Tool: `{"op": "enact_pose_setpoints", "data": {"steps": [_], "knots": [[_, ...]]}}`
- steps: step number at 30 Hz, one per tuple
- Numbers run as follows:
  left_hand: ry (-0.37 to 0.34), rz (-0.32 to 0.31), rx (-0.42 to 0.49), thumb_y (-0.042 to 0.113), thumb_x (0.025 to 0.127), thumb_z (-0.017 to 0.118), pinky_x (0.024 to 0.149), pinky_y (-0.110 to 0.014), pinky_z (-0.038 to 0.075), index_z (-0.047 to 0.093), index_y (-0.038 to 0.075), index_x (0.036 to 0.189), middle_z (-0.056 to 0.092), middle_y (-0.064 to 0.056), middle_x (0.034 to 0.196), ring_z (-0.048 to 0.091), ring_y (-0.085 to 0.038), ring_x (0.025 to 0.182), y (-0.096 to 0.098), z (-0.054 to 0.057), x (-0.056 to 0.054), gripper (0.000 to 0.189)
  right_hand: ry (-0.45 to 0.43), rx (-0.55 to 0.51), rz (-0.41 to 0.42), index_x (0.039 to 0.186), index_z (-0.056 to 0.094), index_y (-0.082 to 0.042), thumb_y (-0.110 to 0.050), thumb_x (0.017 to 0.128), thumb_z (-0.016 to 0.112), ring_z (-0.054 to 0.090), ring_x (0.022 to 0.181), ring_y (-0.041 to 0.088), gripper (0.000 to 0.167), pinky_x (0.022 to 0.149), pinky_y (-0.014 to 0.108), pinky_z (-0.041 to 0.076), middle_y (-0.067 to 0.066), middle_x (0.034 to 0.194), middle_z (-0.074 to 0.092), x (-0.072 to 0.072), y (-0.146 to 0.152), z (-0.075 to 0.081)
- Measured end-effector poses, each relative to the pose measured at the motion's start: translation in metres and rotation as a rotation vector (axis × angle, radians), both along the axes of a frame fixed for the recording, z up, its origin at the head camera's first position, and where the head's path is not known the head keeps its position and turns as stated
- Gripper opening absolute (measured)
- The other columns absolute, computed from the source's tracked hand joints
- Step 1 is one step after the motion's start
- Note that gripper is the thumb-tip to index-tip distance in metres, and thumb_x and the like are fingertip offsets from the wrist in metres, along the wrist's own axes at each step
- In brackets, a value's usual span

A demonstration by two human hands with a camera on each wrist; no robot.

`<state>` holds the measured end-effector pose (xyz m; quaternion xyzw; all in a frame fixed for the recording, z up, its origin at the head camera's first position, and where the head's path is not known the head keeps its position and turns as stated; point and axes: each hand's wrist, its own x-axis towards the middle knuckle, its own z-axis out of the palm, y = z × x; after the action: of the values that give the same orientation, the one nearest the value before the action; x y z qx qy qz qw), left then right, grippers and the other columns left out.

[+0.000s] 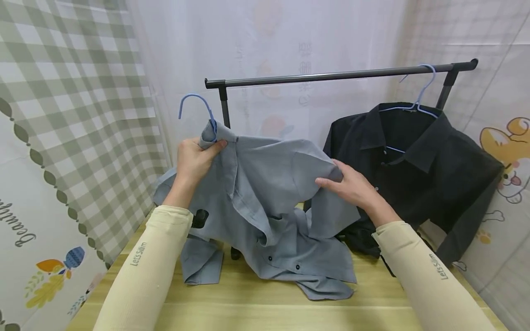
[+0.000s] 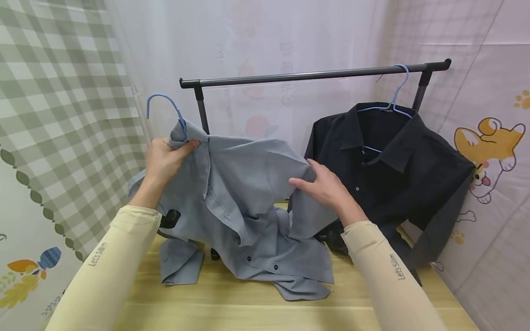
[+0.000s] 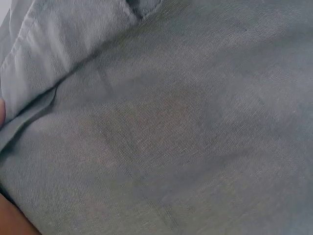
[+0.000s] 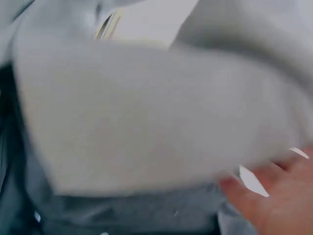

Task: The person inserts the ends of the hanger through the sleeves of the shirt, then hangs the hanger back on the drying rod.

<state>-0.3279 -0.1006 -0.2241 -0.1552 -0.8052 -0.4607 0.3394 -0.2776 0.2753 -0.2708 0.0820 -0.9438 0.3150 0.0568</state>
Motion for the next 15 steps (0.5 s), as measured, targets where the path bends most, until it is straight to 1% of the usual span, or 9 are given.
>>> {"op": "enact_pose_setpoints", "data": {"steps": [1,3,6,8,10,12,13,15], "knots": [[-0.018,-0.015,-0.002,0.031,0.084,0.08,0.043,-0.027,0.019,0.03,0.016,0.053,0.023,0.009,0.049,0.022,-0.007,0.045,0.001,-0.001,0.0,0.061,0.062,-0.033,-0.011,0.16,0.016,-0.011,-0.064,0.093,0.056,0.035,0.138,0.044,0.094,0.105,0.064,0.031,0.021,0.157,0.029,0.0,-0.003,0.001],[-0.046,-0.038,-0.015,0.032,0.084,0.08,0.043,-0.028,0.02,0.031,0.016,0.054,0.023,0.008,0.05,0.023,-0.009,0.045,0.003,-0.003,0.001,0.06,0.195,-0.078,-0.025,0.16,0.02,-0.014,-0.06,0.095,0.054,0.032,0.14,0.041,0.086,0.108,0.063,0.028,0.018,0.157,0.03,0.001,-0.009,0.004],[-0.076,-0.068,-0.066,0.033,0.085,0.079,0.044,-0.028,0.021,0.029,0.016,0.055,0.022,0.007,0.05,0.023,-0.011,0.045,0.007,-0.005,0.002,0.061,0.381,-0.08,-0.006,0.155,0.035,-0.014,-0.047,0.099,0.058,0.038,0.138,0.037,0.069,0.108,0.059,0.031,0.016,0.151,0.041,0.001,-0.017,0.009],[-0.096,-0.1,-0.101,0.034,0.086,0.079,0.044,-0.029,0.021,0.028,0.016,0.056,0.021,0.007,0.051,0.022,-0.011,0.045,0.011,-0.006,0.002,0.062,0.473,-0.049,0.026,0.149,0.046,-0.01,-0.037,0.099,0.062,0.045,0.133,0.035,0.059,0.106,0.057,0.035,0.016,0.145,0.048,0.0,-0.021,0.011],[-0.122,-0.15,-0.119,0.035,0.087,0.078,0.045,-0.029,0.022,0.027,0.016,0.057,0.02,0.007,0.052,0.021,-0.011,0.045,0.014,-0.007,0.003,0.062,0.52,-0.018,0.06,0.142,0.055,-0.008,-0.03,0.097,0.066,0.052,0.126,0.034,0.051,0.102,0.053,0.04,0.015,0.139,0.056,0.0,-0.025,0.012],[-0.151,-0.197,-0.108,0.035,0.087,0.078,0.046,-0.03,0.021,0.026,0.016,0.058,0.019,0.006,0.054,0.019,-0.011,0.047,0.017,-0.007,0.005,0.062,0.528,-0.012,0.073,0.139,0.057,-0.007,-0.027,0.096,0.068,0.057,0.119,0.033,0.049,0.097,0.052,0.044,0.015,0.134,0.06,0.0,-0.029,0.012],[-0.162,-0.212,-0.094,0.034,0.087,0.078,0.047,-0.03,0.021,0.026,0.016,0.058,0.019,0.006,0.055,0.019,-0.011,0.048,0.019,-0.007,0.005,0.062,0.524,-0.025,0.06,0.14,0.057,-0.007,-0.026,0.095,0.07,0.057,0.118,0.033,0.05,0.096,0.052,0.044,0.015,0.133,0.061,0.0,-0.031,0.011],[-0.167,-0.216,-0.065,0.034,0.087,0.078,0.048,-0.03,0.022,0.027,0.015,0.059,0.019,0.006,0.056,0.02,-0.012,0.049,0.021,-0.005,0.007,0.061,0.521,-0.053,-0.004,0.143,0.053,-0.008,-0.025,0.094,0.072,0.057,0.116,0.034,0.056,0.094,0.053,0.044,0.016,0.133,0.06,0.0,-0.035,0.006]]}}
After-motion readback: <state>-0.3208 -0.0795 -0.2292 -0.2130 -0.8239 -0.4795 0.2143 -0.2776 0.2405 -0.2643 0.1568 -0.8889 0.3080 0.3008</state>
